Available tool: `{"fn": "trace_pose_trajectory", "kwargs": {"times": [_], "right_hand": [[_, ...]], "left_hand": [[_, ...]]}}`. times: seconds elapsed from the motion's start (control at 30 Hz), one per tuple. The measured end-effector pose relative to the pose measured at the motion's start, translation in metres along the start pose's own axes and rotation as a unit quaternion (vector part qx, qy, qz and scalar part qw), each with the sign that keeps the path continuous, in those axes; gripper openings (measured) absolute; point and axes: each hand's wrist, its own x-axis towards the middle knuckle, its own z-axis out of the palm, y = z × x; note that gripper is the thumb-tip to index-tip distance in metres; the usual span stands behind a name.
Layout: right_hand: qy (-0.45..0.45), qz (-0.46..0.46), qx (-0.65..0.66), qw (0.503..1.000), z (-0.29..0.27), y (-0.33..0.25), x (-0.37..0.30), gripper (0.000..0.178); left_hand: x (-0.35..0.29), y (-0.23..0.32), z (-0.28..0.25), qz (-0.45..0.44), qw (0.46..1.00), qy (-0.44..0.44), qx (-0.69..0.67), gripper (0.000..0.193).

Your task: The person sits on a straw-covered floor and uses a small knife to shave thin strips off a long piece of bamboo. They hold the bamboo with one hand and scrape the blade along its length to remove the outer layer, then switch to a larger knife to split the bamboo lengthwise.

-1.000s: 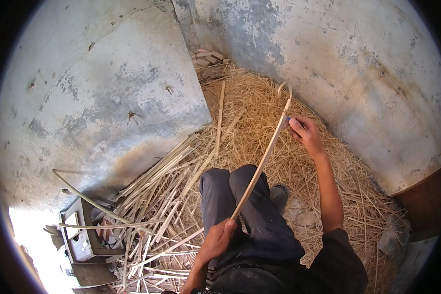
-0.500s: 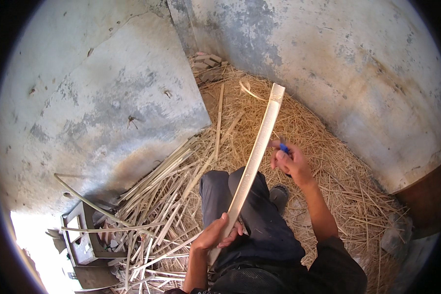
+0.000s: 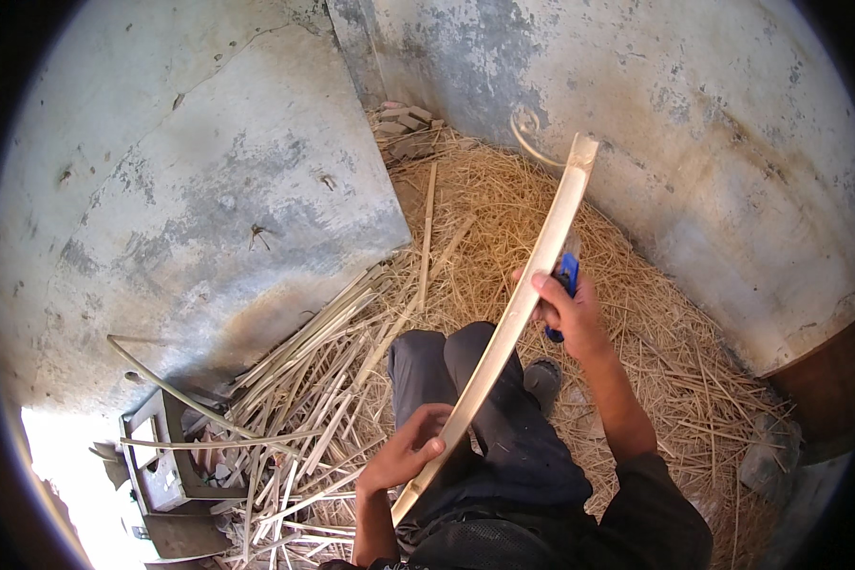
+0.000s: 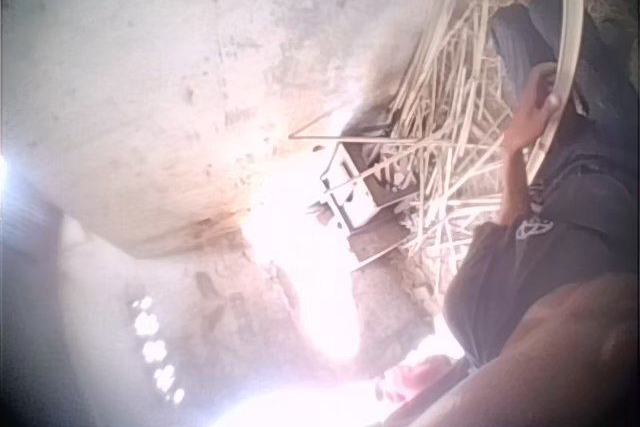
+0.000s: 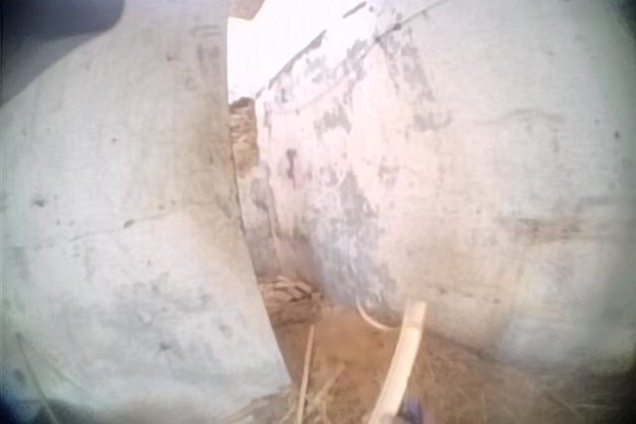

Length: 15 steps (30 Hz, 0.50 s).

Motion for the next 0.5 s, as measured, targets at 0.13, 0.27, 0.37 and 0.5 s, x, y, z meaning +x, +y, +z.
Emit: {"fn": "trace_pose_trajectory", "kwargs": {"times": [0.13,0.27,0.37,0.5], "right_hand": [[0.024,-0.023,0.015,0.999,-0.021,-0.008,0.012,0.031],[0.055,-0.062,0.029,0.996,-0.039,-0.019,0.026,0.033],[0.092,-0.074,0.012,0.993,-0.056,-0.026,0.039,0.034],[0.122,-0.091,-0.019,0.988,-0.072,-0.033,0.054,0.040]], "left_hand": [[-0.014,-0.001,-0.012,-0.030,0.991,0.054,0.121,0.086],[-0.023,0.004,-0.021,-0.080,0.964,0.100,0.232,0.089],[-0.028,0.015,-0.024,-0.076,0.910,0.138,0.383,0.088],[-0.026,0.026,-0.025,-0.060,0.913,0.196,0.353,0.052]]}}
